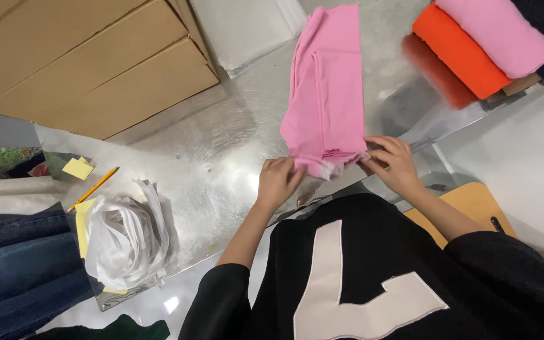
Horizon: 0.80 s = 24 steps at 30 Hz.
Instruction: The person folds a pink garment and a green garment on a metal table, stacking them with other folded clothes. They also remove a dark blue garment from a hanger and fold it by hand.
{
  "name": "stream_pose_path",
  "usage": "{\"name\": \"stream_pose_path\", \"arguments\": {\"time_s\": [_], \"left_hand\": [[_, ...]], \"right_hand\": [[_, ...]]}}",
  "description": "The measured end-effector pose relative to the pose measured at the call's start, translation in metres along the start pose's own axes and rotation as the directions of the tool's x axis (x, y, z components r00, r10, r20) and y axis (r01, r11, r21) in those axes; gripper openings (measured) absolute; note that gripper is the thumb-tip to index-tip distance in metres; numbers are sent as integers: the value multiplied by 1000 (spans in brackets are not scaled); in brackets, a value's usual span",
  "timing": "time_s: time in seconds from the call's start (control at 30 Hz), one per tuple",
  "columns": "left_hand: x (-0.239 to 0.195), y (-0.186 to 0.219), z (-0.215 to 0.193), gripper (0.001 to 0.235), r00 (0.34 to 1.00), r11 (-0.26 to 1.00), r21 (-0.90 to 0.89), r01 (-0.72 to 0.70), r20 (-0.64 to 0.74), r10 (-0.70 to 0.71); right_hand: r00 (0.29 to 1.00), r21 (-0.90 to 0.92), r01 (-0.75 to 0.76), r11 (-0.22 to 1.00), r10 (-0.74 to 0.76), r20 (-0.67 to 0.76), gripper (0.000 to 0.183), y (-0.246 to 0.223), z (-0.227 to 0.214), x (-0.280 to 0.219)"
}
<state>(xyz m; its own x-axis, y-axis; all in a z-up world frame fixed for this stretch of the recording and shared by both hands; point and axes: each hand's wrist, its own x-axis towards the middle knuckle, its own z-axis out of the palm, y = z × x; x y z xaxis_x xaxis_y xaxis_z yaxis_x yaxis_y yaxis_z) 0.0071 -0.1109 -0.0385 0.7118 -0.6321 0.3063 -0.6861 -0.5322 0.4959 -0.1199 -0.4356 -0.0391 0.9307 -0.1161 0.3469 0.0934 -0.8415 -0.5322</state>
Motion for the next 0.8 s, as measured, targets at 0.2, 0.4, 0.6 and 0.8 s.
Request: {"name": "stream_pose_path", "arguments": {"time_s": [0.2, 0.4, 0.6, 0.8], "left_hand": [[48, 1, -6, 43, 816, 825, -51, 563, 198, -544], [63, 13, -17, 24, 874, 813, -323, 484, 126, -470], [70, 14, -13, 32, 821, 761, -308, 571, 195, -537], [74, 16, -16, 36, 767, 747, -182, 639, 226, -600]], "right_hand": [[987, 42, -150, 988, 152, -46, 31, -1, 5, 9], [975, 152, -197, 969, 210, -78, 27, -19, -3, 10], [971, 134, -221, 966, 231, -67, 27, -15, -1, 14], [952, 86, -275, 957, 284, -111, 25, -37, -11, 4]]}}
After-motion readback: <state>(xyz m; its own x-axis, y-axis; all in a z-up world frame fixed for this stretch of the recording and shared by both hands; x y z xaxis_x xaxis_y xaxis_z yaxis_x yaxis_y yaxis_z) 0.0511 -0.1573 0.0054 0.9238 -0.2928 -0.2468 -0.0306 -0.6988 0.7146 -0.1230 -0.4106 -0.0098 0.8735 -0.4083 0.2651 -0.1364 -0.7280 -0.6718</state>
